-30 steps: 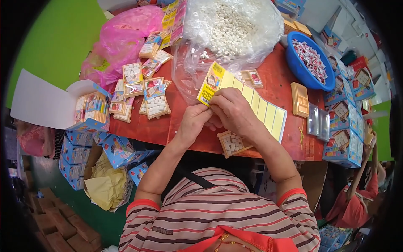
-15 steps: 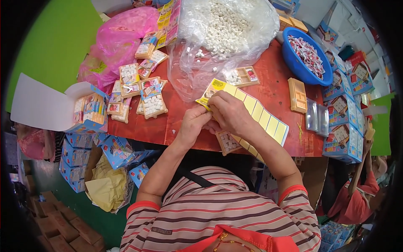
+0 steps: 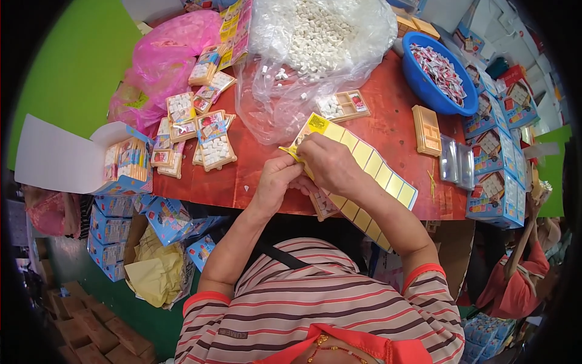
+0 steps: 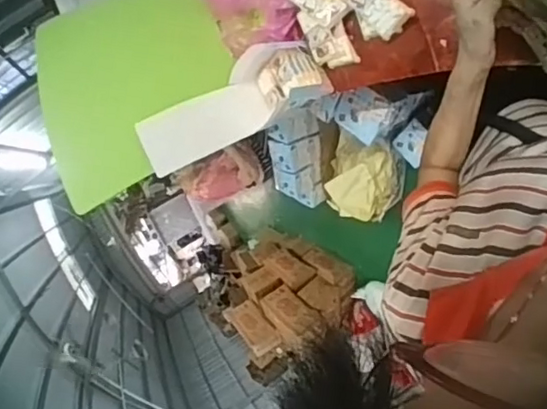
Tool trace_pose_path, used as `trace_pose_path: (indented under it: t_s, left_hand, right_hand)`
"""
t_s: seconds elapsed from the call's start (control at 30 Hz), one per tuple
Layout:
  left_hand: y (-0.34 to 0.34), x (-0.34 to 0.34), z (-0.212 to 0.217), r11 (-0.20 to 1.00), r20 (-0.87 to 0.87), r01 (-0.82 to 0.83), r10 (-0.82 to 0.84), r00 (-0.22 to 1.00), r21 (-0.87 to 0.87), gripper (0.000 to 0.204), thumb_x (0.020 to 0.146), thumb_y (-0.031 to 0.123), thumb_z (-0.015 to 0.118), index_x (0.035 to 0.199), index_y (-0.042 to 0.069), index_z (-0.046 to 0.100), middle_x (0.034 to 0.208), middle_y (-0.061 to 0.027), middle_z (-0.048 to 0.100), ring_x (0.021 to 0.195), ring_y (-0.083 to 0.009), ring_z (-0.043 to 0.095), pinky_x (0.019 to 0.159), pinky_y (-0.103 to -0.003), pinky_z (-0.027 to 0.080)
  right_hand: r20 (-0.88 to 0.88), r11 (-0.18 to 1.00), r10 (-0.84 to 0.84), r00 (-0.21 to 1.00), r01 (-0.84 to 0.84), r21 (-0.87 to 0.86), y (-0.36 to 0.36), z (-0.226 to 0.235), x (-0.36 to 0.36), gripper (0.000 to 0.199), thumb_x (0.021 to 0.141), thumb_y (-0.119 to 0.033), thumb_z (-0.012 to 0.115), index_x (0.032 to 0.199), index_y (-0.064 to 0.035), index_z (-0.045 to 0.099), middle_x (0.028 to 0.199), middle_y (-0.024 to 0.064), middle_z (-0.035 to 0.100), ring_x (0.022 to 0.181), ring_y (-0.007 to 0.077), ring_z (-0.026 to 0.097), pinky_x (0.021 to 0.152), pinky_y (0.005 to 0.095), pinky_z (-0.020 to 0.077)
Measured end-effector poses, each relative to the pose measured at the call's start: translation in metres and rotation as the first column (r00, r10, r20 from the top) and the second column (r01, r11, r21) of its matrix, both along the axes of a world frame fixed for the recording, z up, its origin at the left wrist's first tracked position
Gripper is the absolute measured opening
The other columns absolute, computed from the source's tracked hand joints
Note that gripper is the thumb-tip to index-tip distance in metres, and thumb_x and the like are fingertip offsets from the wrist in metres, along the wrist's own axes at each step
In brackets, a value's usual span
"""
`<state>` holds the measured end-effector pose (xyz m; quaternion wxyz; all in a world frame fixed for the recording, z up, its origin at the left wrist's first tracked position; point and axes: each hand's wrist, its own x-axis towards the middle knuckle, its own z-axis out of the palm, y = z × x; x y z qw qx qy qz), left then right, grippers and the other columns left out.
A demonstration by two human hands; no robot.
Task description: Placing small white items into plastic trays and then applying adhesive labels to the packaged units.
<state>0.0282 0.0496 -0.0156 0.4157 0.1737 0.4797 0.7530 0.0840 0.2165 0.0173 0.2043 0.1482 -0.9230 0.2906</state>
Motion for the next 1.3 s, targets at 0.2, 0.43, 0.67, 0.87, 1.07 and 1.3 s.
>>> trace_pose_path:
  t_s: [0.2, 0.43, 0.67, 0.87, 1.07, 1.3]
  left_hand:
    - [-0.004, 0.008, -0.006, 1.000, -0.034, 0.006, -0.006, 0.999, 0.011, 0.029, 0.100, 0.018, 0.050, 0.111, -0.006, 0.061, 0.093, -0.0162, 0.071, 0.075, -0.0219, 0.071, 0.068, -0.031, 0.058]
    - [-0.007, 0.012, -0.006, 0.998, -0.013, -0.057, 0.057, 0.998, 0.026, 0.026, 0.100, 0.015, 0.047, 0.110, -0.005, 0.061, 0.091, -0.0131, 0.070, 0.073, -0.0178, 0.069, 0.067, -0.027, 0.056]
    - [-0.005, 0.018, 0.004, 0.998, -0.119, -0.049, 0.043, 0.992, -0.049, 0.023, 0.101, 0.012, 0.046, 0.104, -0.004, 0.061, 0.088, -0.0125, 0.069, 0.073, -0.0179, 0.069, 0.068, -0.027, 0.055]
    - [-0.005, 0.021, 0.005, 0.995, -0.106, -0.093, 0.089, 0.990, -0.036, 0.023, 0.100, 0.013, 0.046, 0.102, -0.004, 0.062, 0.086, -0.0128, 0.070, 0.075, -0.0180, 0.070, 0.068, -0.027, 0.055]
    - [-0.010, 0.022, -0.001, 1.000, -0.042, -0.030, 0.030, 0.999, -0.004, 0.027, 0.100, 0.016, 0.047, 0.108, -0.006, 0.062, 0.091, -0.0151, 0.071, 0.075, -0.0191, 0.070, 0.069, -0.028, 0.056]
    - [-0.015, 0.022, -0.002, 0.996, 0.002, -0.060, 0.060, 0.998, 0.063, 0.030, 0.102, 0.017, 0.045, 0.116, -0.006, 0.059, 0.093, -0.0151, 0.071, 0.077, -0.0194, 0.071, 0.070, -0.028, 0.057]
  right_hand:
    - [0.371, 0.808, 0.068, 0.926, 0.166, -0.565, 0.017, -0.014, -0.011, 0.007, 0.091, -0.004, 0.061, 0.097, -0.0010, 0.061, 0.091, 0.0043, 0.062, 0.079, 0.0141, 0.062, 0.072, 0.0281, 0.0494]
    - [0.060, 0.984, 0.109, 0.992, -0.099, -0.150, 0.015, 0.022, 0.006, 0.009, 0.088, -0.002, 0.063, 0.096, 0.0006, 0.061, 0.093, 0.0106, 0.061, 0.085, 0.0243, 0.063, 0.076, 0.0310, 0.0503]
    - [-0.061, 0.979, 0.087, 0.994, -0.074, 0.191, -0.007, 0.020, 0.015, 0.021, 0.069, -0.009, 0.069, 0.084, -0.0036, 0.057, 0.085, 0.0111, 0.054, 0.078, 0.0307, 0.059, 0.069, 0.0392, 0.0503]
    - [-0.096, 0.989, 0.004, 0.995, 0.010, 0.147, -0.017, 0.014, 0.015, 0.020, 0.069, -0.008, 0.069, 0.083, -0.0018, 0.055, 0.083, 0.0135, 0.054, 0.076, 0.0309, 0.059, 0.069, 0.0409, 0.0500]
    - [0.167, 0.947, -0.027, 0.986, 0.078, -0.312, 0.002, 0.005, 0.011, 0.009, 0.089, -0.007, 0.059, 0.094, 0.0000, 0.056, 0.088, 0.0134, 0.058, 0.078, 0.0286, 0.060, 0.068, 0.0362, 0.0484]
    - [0.135, 0.948, 0.085, 0.987, -0.038, -0.316, 0.001, 0.013, 0.018, 0.009, 0.091, -0.007, 0.062, 0.097, -0.0008, 0.061, 0.090, 0.0129, 0.061, 0.080, 0.0252, 0.062, 0.072, 0.0319, 0.0484]
